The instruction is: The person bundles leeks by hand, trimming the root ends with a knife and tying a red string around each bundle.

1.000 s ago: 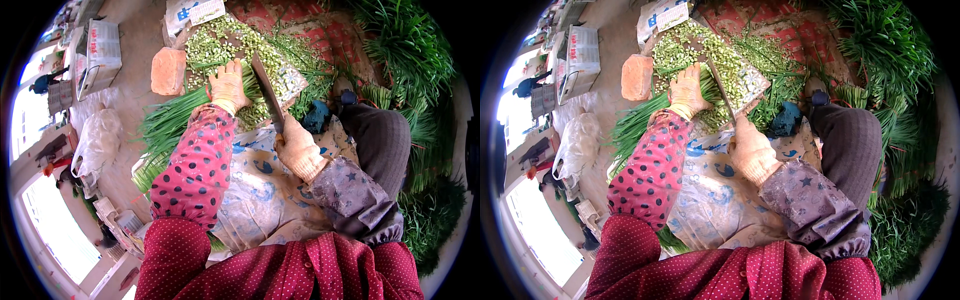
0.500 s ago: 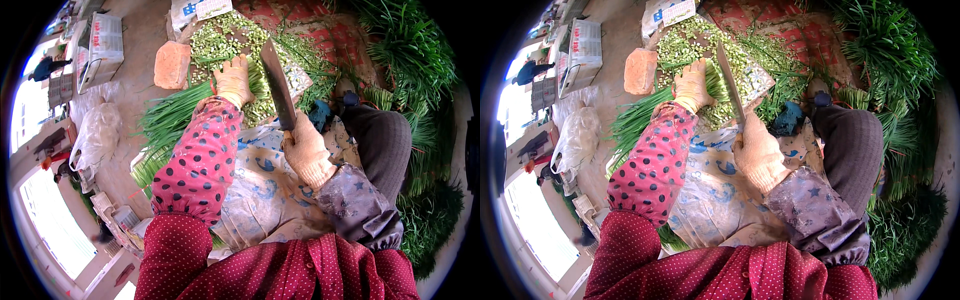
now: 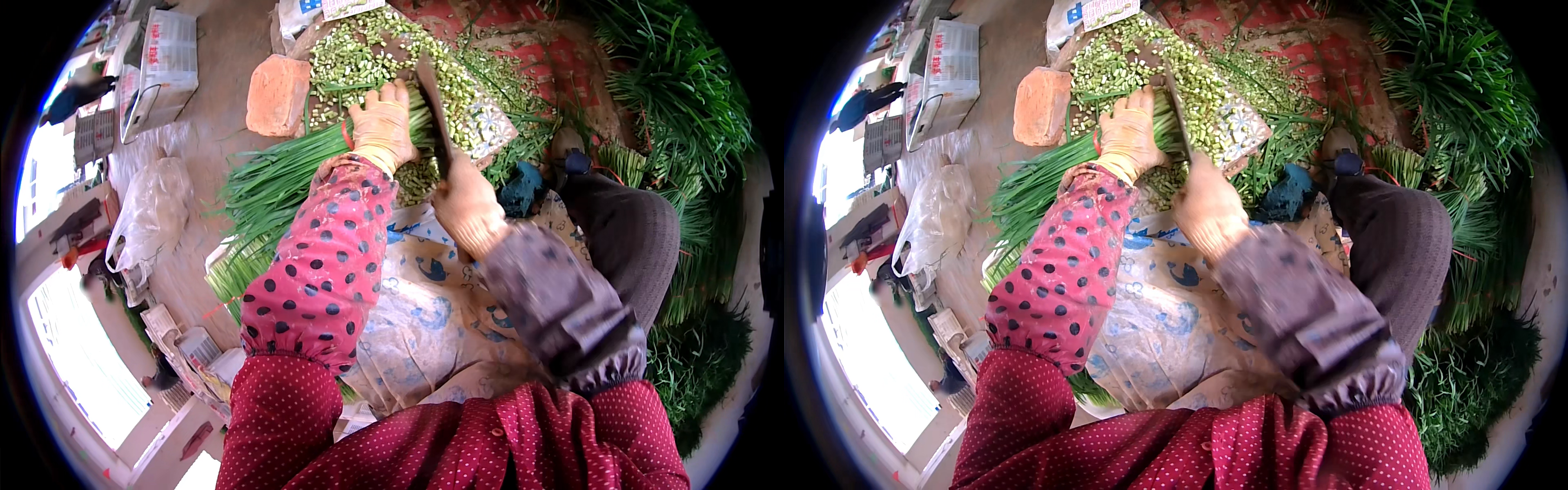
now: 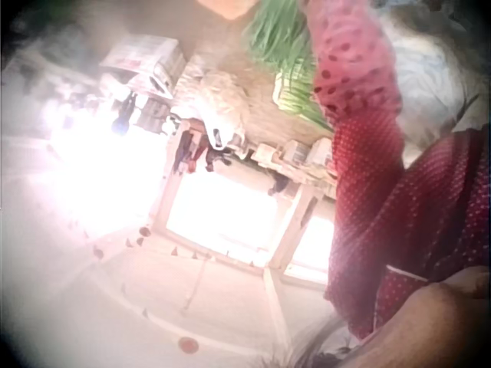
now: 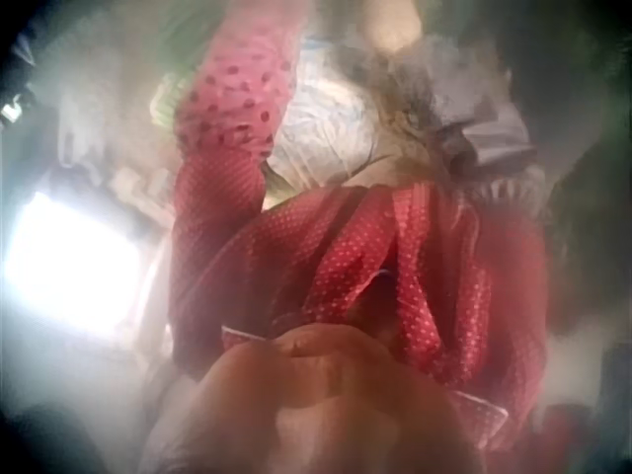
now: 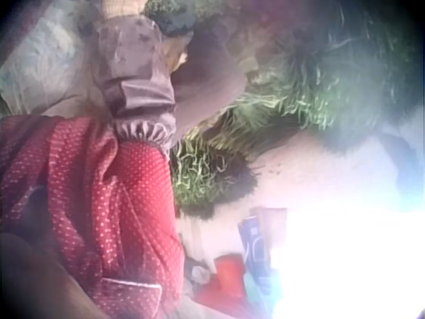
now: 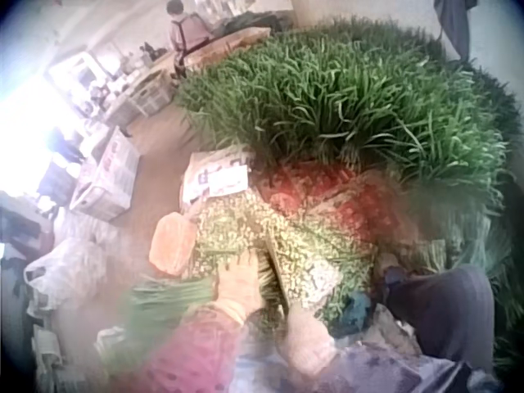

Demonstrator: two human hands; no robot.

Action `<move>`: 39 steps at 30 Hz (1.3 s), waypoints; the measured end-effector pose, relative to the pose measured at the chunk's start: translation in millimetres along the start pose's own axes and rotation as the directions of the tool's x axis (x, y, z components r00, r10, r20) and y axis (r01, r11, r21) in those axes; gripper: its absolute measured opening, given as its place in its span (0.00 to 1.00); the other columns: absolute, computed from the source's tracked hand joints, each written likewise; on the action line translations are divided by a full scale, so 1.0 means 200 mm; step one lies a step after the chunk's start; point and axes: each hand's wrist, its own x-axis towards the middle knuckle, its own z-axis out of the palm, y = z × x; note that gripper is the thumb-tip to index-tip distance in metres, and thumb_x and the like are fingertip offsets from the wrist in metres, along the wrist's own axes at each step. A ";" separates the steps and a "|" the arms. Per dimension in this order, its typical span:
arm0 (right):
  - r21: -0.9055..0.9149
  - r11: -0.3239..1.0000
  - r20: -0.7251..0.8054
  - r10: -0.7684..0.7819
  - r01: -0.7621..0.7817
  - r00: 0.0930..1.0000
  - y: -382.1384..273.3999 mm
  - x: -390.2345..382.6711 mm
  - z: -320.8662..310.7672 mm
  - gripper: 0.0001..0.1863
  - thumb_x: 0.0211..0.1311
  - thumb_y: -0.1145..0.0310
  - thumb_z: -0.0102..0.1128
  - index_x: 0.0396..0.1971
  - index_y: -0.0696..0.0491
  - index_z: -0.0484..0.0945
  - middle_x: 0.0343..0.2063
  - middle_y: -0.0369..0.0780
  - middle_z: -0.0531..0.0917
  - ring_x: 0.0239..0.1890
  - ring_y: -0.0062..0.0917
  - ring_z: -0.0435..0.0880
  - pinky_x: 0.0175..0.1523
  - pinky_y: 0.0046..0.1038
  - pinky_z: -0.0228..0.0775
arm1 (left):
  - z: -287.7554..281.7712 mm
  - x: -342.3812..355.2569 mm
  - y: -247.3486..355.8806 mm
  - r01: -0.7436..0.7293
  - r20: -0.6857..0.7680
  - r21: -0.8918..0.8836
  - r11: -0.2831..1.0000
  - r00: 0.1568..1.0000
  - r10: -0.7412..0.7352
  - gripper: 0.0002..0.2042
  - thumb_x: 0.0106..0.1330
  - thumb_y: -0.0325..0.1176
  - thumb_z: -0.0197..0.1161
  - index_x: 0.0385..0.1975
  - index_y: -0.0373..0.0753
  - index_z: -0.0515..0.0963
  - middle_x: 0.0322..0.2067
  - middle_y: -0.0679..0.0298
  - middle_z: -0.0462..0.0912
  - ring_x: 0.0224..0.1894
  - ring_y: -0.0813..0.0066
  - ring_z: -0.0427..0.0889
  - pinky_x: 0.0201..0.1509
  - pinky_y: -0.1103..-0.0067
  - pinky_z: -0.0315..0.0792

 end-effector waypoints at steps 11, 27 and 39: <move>-0.099 0.930 -0.024 -0.357 0.353 0.934 -0.06 0.53 -0.07 0.17 0.56 0.73 0.58 0.45 0.63 0.76 0.37 0.55 0.84 0.45 0.47 0.85 0.48 0.40 0.79 | -0.02 0.00 -0.07 0.020 0.054 -0.112 0.994 0.998 -0.014 0.70 0.26 0.53 0.84 0.73 0.39 0.45 0.65 0.58 0.63 0.65 0.56 0.64 0.64 0.56 0.61; 0.389 0.918 -0.056 -0.065 0.082 0.996 0.08 0.35 -0.24 0.18 0.53 0.69 0.58 0.45 0.59 0.78 0.32 0.47 0.84 0.33 0.38 0.86 0.38 0.35 0.76 | -0.16 -0.34 -0.40 -0.080 -0.152 -0.386 0.919 0.988 0.022 0.66 0.29 0.56 0.83 0.73 0.41 0.51 0.56 0.59 0.77 0.59 0.64 0.75 0.64 0.57 0.56; 0.347 0.936 0.539 -0.152 -0.054 0.829 -0.03 0.24 -0.36 0.21 0.71 0.56 0.52 0.47 0.60 0.79 0.37 0.45 0.86 0.42 0.31 0.87 0.49 0.38 0.79 | -0.72 -0.81 -0.30 -0.560 -0.808 -0.310 0.768 0.581 0.098 0.40 0.48 0.36 0.71 0.65 0.48 0.63 0.59 0.62 0.71 0.60 0.60 0.69 0.60 0.54 0.62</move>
